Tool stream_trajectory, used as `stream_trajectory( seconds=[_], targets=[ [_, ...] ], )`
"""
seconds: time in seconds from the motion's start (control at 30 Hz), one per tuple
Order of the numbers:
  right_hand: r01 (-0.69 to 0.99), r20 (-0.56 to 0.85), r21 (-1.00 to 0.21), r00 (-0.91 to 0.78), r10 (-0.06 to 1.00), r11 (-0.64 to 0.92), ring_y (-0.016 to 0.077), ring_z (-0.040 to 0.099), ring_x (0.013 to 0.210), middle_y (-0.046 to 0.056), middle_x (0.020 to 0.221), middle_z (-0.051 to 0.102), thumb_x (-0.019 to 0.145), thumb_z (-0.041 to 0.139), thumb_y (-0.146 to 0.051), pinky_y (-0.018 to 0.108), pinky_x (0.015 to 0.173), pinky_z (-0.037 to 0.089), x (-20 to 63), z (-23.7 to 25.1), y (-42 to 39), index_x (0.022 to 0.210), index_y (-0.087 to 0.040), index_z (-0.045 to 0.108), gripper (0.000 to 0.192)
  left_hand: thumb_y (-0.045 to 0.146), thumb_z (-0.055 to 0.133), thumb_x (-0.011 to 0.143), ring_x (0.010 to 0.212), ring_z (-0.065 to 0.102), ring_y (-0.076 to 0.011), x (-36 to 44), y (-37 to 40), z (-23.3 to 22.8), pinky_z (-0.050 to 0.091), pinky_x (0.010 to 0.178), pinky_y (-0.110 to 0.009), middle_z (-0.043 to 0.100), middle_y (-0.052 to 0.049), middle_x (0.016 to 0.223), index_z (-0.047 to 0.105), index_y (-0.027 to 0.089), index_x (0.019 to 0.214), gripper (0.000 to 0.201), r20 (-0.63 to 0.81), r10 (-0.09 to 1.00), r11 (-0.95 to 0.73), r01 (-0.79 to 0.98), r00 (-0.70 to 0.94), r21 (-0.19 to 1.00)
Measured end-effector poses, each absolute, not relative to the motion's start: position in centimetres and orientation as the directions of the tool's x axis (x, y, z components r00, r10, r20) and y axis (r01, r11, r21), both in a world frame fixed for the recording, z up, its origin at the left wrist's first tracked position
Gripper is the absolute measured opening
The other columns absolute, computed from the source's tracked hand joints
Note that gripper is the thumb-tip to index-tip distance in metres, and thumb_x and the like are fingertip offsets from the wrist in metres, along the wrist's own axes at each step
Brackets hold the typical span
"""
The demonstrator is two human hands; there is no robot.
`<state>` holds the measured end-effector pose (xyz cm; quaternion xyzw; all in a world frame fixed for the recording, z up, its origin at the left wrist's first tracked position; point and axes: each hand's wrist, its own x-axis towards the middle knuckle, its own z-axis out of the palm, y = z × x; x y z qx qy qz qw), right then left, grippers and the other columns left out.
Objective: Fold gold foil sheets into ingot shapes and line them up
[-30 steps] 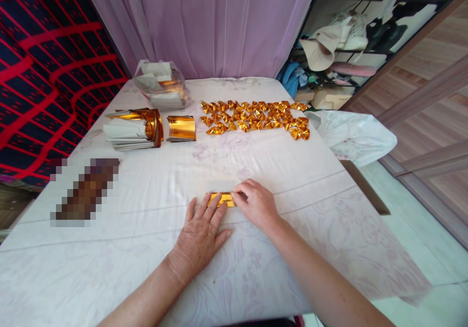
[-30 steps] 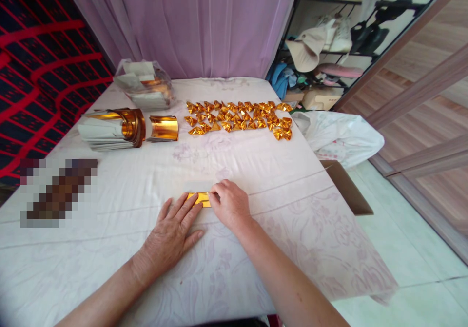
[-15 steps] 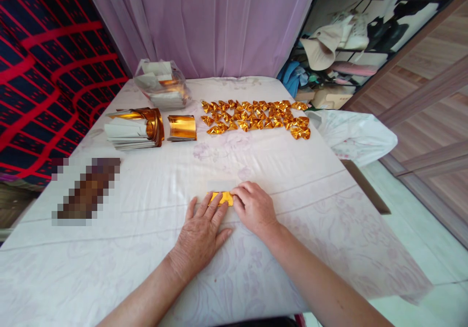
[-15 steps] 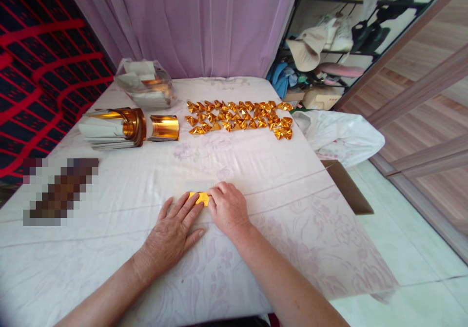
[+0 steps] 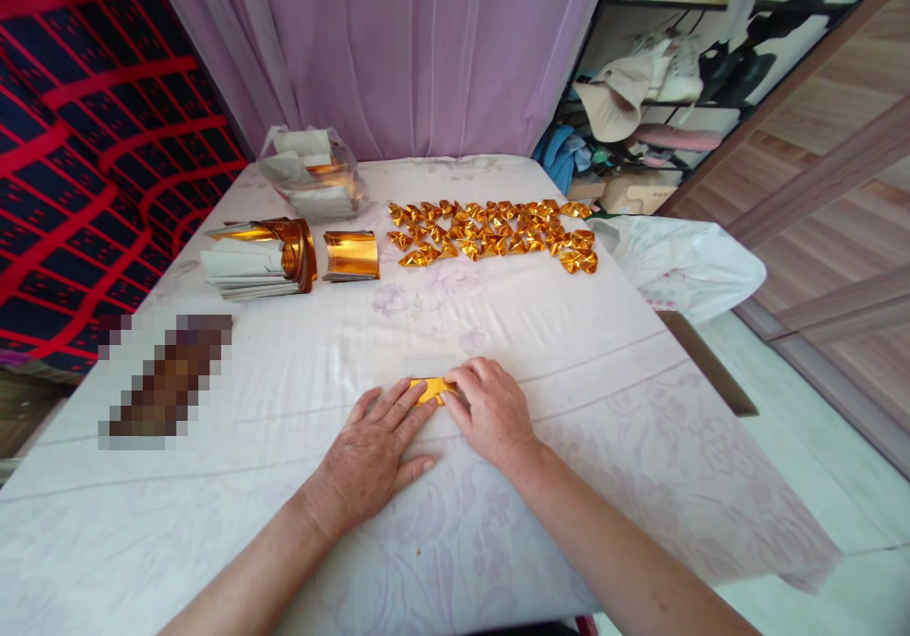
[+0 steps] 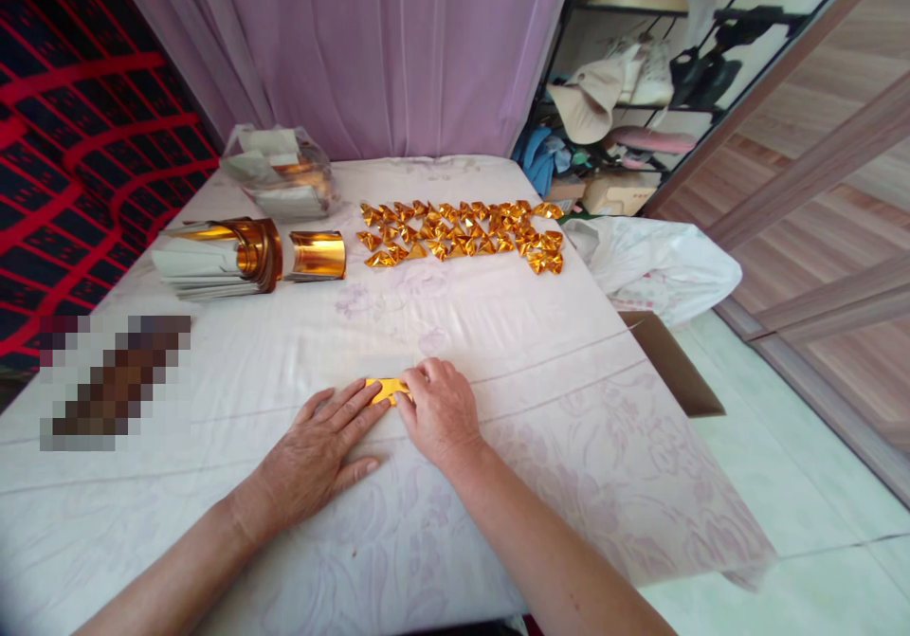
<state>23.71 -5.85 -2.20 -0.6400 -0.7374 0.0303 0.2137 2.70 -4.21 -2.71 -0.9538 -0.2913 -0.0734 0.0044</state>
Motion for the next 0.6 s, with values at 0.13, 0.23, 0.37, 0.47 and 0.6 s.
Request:
stream_trajectory(
  seconds=[0.13, 0.23, 0.37, 0.47, 0.6],
  targets=[
    [0.931, 0.266, -0.321, -0.086, 0.96, 0.172, 0.0206, 0.055, 0.086, 0.005, 0.091, 0.062, 0.086, 0.063, -0.026, 0.031, 0.074, 0.039, 23.7, -2.2, -5.9, 0.091, -0.022, 0.066, 0.007, 0.058, 0.038, 0.096, 0.139, 0.035, -0.0254, 2.1, -4.0, -2.6, 0.018, 0.114, -0.044, 0.044, -0.006, 0.15, 0.041, 0.025, 0.145, 0.06, 0.146, 0.565, -0.823, 0.567, 0.812, 0.028],
    [0.931, 0.25, -0.326, -0.079, 0.965, 0.161, 0.0205, 0.055, 0.086, 0.005, 0.091, 0.062, 0.086, 0.064, -0.026, 0.032, 0.073, 0.039, 23.7, -2.1, -5.9, 0.091, -0.022, 0.066, 0.007, 0.058, 0.035, 0.096, 0.14, 0.034, -0.0263, 1.7, -4.0, -2.4, 0.014, 0.116, -0.049, 0.045, -0.006, 0.15, 0.041, 0.028, 0.145, 0.057, 0.113, 0.585, -0.81, 0.587, 0.803, 0.022],
    [0.928, 0.238, -0.338, -0.077, 0.968, 0.157, 0.0204, 0.055, 0.086, 0.005, 0.091, 0.062, 0.087, 0.063, -0.026, 0.032, 0.074, 0.039, 23.7, -2.1, -5.9, 0.091, -0.023, 0.067, 0.007, 0.059, 0.033, 0.096, 0.14, 0.035, -0.0276, 0.8, -4.0, -2.2, 0.009, 0.116, -0.052, 0.047, -0.004, 0.148, 0.042, 0.028, 0.144, 0.058, 0.095, 0.588, -0.807, 0.59, 0.803, 0.013],
    [0.923, 0.242, -0.35, -0.078, 0.967, 0.162, 0.0202, 0.055, 0.087, 0.005, 0.091, 0.062, 0.087, 0.063, -0.026, 0.032, 0.075, 0.04, 23.7, -2.1, -5.9, 0.091, -0.023, 0.067, 0.007, 0.058, 0.032, 0.097, 0.14, 0.036, -0.0271, 0.0, -3.8, -2.1, 0.006, 0.116, -0.052, 0.047, -0.003, 0.148, 0.039, 0.03, 0.146, 0.057, 0.08, 0.589, -0.807, 0.59, 0.804, 0.006],
    [0.922, 0.241, -0.353, -0.075, 0.968, 0.16, 0.0202, 0.055, 0.087, 0.005, 0.091, 0.062, 0.087, 0.061, -0.025, 0.032, 0.075, 0.04, 23.8, -2.2, -5.9, 0.091, -0.022, 0.067, 0.007, 0.056, 0.03, 0.098, 0.14, 0.034, -0.0256, -0.6, -3.6, -1.9, -0.003, 0.117, -0.049, 0.047, -0.002, 0.148, 0.04, 0.028, 0.146, 0.056, 0.067, 0.576, -0.816, 0.578, 0.815, -0.015]
  ],
)
